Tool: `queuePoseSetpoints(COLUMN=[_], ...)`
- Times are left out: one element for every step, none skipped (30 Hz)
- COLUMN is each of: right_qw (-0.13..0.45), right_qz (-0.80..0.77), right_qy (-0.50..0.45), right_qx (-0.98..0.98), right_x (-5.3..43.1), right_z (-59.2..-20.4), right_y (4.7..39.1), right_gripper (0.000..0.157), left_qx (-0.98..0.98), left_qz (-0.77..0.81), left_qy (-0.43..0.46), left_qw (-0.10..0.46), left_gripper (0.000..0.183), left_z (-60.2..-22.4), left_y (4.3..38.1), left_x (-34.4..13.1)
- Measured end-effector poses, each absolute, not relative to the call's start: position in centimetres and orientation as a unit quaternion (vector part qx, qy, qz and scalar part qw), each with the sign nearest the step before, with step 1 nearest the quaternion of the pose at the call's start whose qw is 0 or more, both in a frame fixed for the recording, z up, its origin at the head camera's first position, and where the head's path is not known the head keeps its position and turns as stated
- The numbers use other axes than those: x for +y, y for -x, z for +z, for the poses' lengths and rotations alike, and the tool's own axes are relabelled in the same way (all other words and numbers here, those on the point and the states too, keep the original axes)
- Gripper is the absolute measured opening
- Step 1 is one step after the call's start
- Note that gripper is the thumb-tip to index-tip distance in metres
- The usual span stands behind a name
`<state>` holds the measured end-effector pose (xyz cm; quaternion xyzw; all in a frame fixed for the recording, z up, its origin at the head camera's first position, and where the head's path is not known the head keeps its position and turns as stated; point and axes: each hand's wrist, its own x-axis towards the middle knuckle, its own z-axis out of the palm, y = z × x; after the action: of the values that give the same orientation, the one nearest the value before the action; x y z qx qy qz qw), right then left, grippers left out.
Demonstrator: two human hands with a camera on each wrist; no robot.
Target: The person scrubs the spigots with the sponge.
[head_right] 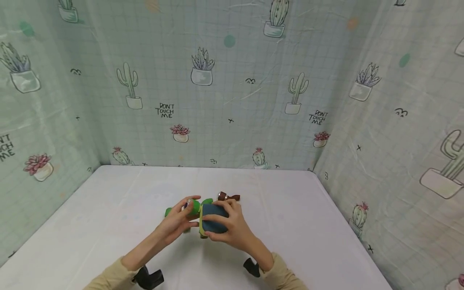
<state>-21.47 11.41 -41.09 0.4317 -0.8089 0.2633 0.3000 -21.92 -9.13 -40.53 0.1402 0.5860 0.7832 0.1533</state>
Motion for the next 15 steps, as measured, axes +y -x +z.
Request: queuePoseSetpoints(right_qw=[0.308,0.317,0.328,0.342,0.353,0.364,0.376,0.385,0.391,0.396,0.397,0.397,0.396,0.396,0.394], right_qz=[0.259,0.254,0.250,0.244,0.241,0.237,0.233,0.231,0.230,0.228,0.229,0.229,0.231,0.233,0.235], right_qy=[-0.429,-0.424,-0.417,-0.410,-0.401,-0.393,-0.384,-0.376,-0.369,-0.362,-0.354,-0.345,-0.337,-0.329,-0.320], right_qx=[-0.809,-0.809,-0.810,-0.810,-0.810,-0.810,-0.810,-0.810,-0.811,-0.813,-0.816,-0.819,-0.822,-0.825,-0.829], right_x=[11.3,11.2,11.1,11.0,10.9,10.9,10.9,11.0,11.1,11.2,11.4,11.6,11.9,12.2,12.4], right_z=[-41.1,-41.1,-41.1,-41.1,-41.1,-41.1,-41.0,-41.0,-40.9,-40.9,-40.9,-40.8,-40.8,-40.8,-40.7], right_y=[21.4,21.3,21.3,21.3,21.3,21.4,21.5,21.6,21.8,22.1,22.4,22.7,23.0,23.3,23.6], right_gripper=[0.031,0.032,0.032,0.033,0.033,0.033,0.033,0.033,0.033,0.033,0.033,0.034,0.034,0.034,0.034], left_qx=[0.585,0.584,0.584,0.585,0.585,0.587,0.586,0.585,0.583,0.581,0.581,0.582,0.584,0.586,0.588], left_qz=[0.787,0.790,0.791,0.791,0.791,0.789,0.788,0.787,0.786,0.786,0.786,0.786,0.786,0.786,0.787], left_qy=[-0.130,-0.123,-0.118,-0.119,-0.121,-0.125,-0.133,-0.141,-0.147,-0.150,-0.149,-0.145,-0.138,-0.128,-0.117], left_qw=[0.146,0.141,0.137,0.134,0.133,0.133,0.136,0.139,0.142,0.146,0.148,0.148,0.148,0.148,0.148], left_gripper=[0.046,0.046,0.046,0.045,0.043,0.042,0.040,0.038,0.035,0.033,0.031,0.031,0.031,0.032,0.035], left_z=[-40.6,-40.6,-40.7,-40.7,-40.7,-40.8,-40.8,-40.8,-40.9,-40.9,-40.9,-41.0,-41.0,-41.0,-41.1], left_y=[21.8,21.8,21.7,21.6,21.5,21.3,21.2,21.1,21.0,20.9,20.9,20.9,20.9,20.9,21.0], left_x=[-9.0,-8.9,-8.9,-8.8,-8.8,-8.8,-8.8,-8.8,-8.8,-8.8,-8.9,-8.8,-8.8,-8.8,-8.7])
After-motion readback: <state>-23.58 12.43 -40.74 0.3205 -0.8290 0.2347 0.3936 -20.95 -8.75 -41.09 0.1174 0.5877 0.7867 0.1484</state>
